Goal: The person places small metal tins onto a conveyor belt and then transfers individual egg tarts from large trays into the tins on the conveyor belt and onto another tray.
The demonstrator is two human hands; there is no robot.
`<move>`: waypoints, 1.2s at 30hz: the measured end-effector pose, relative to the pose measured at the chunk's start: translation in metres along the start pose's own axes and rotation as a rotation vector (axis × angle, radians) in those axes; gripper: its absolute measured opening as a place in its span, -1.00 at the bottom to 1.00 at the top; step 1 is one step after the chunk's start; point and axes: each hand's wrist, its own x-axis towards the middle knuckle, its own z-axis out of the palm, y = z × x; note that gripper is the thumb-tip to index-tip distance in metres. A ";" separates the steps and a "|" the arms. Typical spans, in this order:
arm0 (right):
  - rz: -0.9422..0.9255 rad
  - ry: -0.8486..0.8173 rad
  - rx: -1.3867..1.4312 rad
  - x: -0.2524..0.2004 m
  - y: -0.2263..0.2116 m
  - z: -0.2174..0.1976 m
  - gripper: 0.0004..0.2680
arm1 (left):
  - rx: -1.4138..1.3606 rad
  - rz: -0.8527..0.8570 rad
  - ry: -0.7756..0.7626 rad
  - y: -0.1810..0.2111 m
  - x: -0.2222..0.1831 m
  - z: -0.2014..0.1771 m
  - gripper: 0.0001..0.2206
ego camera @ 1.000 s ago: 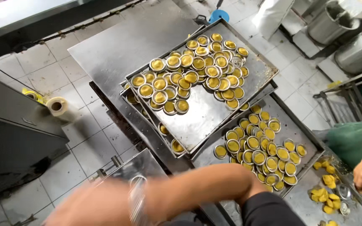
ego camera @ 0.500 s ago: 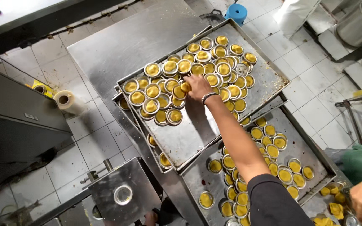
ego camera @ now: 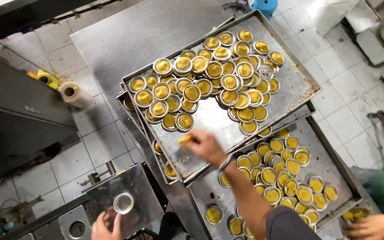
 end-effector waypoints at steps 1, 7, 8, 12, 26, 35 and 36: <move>-0.004 -0.011 0.000 -0.012 -0.010 0.019 -0.91 | 0.002 -0.010 0.004 0.020 0.006 -0.006 -0.42; -0.359 -0.409 0.178 -0.082 -0.035 0.103 -0.89 | 0.112 -0.299 -0.292 0.061 0.031 -0.003 -0.75; -0.354 -0.432 0.197 -0.086 -0.028 0.112 -0.88 | 0.027 -0.331 -0.350 0.066 0.030 -0.007 -0.76; -0.077 -0.381 0.225 -0.075 -0.029 0.117 -0.77 | -0.999 -0.585 -0.374 0.122 0.019 -0.033 -0.90; 0.155 -0.118 0.593 -0.044 -0.016 0.144 -0.72 | -1.494 -0.467 -0.355 0.244 -0.001 -0.103 -0.57; 0.311 -0.453 0.839 -0.044 -0.010 0.162 -0.74 | -1.290 -0.354 -0.664 0.202 0.015 -0.125 -0.59; 0.308 -0.472 0.804 -0.045 -0.012 0.163 -0.71 | -1.202 -0.339 -0.738 0.203 0.018 -0.135 -0.57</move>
